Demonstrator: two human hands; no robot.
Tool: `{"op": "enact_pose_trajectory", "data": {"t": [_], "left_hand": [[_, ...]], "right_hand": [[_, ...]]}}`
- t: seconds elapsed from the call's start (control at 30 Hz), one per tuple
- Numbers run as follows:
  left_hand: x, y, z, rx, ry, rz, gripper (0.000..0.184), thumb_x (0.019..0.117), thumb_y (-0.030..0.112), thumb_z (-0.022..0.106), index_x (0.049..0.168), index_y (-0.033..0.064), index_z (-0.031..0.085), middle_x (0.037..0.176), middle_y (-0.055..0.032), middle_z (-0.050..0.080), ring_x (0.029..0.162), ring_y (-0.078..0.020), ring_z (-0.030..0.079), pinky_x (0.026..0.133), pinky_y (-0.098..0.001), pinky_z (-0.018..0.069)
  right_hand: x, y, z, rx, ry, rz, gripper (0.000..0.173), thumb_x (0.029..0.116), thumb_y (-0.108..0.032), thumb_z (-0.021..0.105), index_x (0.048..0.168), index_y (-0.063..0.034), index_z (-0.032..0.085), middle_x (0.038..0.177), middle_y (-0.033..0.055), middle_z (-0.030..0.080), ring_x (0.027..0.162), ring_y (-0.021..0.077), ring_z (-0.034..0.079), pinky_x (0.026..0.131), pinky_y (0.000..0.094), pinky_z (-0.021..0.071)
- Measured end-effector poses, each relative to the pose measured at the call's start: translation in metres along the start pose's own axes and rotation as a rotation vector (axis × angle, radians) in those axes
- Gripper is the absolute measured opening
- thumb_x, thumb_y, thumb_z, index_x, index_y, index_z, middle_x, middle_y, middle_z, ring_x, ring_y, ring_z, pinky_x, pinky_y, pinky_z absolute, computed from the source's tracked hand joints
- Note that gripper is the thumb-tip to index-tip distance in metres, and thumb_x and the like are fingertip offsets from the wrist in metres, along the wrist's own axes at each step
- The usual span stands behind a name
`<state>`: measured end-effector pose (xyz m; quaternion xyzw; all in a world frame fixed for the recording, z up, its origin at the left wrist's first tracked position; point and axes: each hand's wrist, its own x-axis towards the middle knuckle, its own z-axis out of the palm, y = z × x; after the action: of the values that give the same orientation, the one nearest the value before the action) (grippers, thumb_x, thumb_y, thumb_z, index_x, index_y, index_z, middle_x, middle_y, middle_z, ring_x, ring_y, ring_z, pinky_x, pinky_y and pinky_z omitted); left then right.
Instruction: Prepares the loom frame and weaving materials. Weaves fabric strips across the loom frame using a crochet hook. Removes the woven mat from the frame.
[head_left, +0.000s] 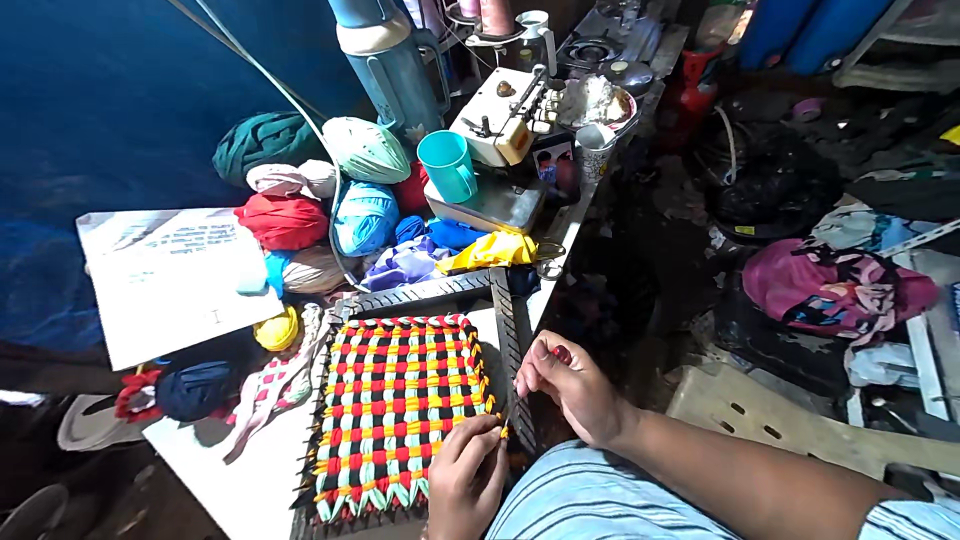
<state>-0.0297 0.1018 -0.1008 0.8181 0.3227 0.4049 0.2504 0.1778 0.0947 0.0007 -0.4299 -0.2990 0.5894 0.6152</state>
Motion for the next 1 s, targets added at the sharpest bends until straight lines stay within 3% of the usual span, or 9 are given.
{"op": "enact_pose_trajectory", "data": {"t": [0.07,0.17,0.33,0.57,0.73,0.9,1.0], "left_hand": [[-0.002,-0.001,0.001,-0.003,0.021,0.018,0.011,0.0936,0.019,0.065,0.088,0.0095,0.069,0.103,-0.0058,0.074,0.102,-0.0068,0.069,0.091,-0.0179,0.0545],[-0.003,-0.001,0.000,0.011,0.020,0.015,0.010,0.0917,0.018,0.065,0.088,0.0100,0.068,0.102,-0.0053,0.074,0.103,-0.0069,0.069,0.092,-0.0176,0.0542],[0.000,-0.001,0.001,0.024,0.015,0.010,0.013,0.0921,0.020,0.061,0.089,0.0092,0.068,0.099,-0.0051,0.075,0.103,-0.0084,0.070,0.093,-0.0199,0.0552],[0.000,0.001,-0.002,0.017,-0.025,-0.013,0.019,0.0957,0.021,0.056,0.090,0.0072,0.068,0.100,-0.0085,0.076,0.103,-0.0126,0.071,0.092,-0.0236,0.0561],[-0.001,0.000,0.000,0.000,-0.009,-0.021,0.017,0.0937,0.019,0.058,0.089,0.0066,0.068,0.100,-0.0090,0.076,0.102,-0.0122,0.072,0.091,-0.0234,0.0569],[-0.001,0.000,0.000,0.017,-0.014,-0.024,0.015,0.0913,0.018,0.059,0.088,0.0064,0.068,0.100,-0.0088,0.076,0.101,-0.0120,0.072,0.090,-0.0229,0.0570],[0.000,0.000,0.001,0.027,-0.010,-0.023,0.014,0.0898,0.017,0.060,0.086,0.0064,0.069,0.099,-0.0090,0.076,0.100,-0.0120,0.072,0.089,-0.0223,0.0572]], "right_hand": [[-0.001,-0.003,-0.002,0.080,0.035,0.092,0.026,0.1058,-0.012,0.037,0.085,-0.0139,0.052,0.066,-0.0074,0.060,0.068,0.0081,0.066,0.082,0.0326,0.0594],[-0.002,0.001,-0.007,0.198,0.072,0.165,0.038,0.1065,-0.014,0.033,0.073,-0.0176,0.050,0.057,-0.0083,0.049,0.057,0.0081,0.057,0.076,0.0348,0.0583],[0.003,0.005,-0.012,0.383,0.193,0.376,0.055,0.1133,-0.027,0.021,0.062,-0.0186,0.039,0.048,-0.0056,0.040,0.047,0.0106,0.050,0.073,0.0383,0.0587],[-0.003,0.031,-0.032,0.569,0.258,0.514,0.064,0.1129,-0.037,0.025,0.052,-0.0199,0.034,0.043,-0.0037,0.038,0.042,0.0118,0.048,0.071,0.0363,0.0592],[-0.008,0.040,-0.038,0.564,0.105,0.384,0.061,0.1098,-0.027,0.027,0.050,-0.0208,0.037,0.044,-0.0061,0.039,0.046,0.0092,0.051,0.076,0.0335,0.0576],[-0.010,0.049,-0.046,0.434,-0.138,0.214,0.049,0.0975,-0.023,0.054,0.050,-0.0243,0.046,0.048,-0.0114,0.044,0.052,0.0043,0.054,0.080,0.0297,0.0550],[-0.010,0.050,-0.047,0.399,-0.185,0.194,0.048,0.0973,-0.023,0.055,0.050,-0.0247,0.045,0.048,-0.0118,0.044,0.052,0.0040,0.054,0.081,0.0301,0.0553]]}}
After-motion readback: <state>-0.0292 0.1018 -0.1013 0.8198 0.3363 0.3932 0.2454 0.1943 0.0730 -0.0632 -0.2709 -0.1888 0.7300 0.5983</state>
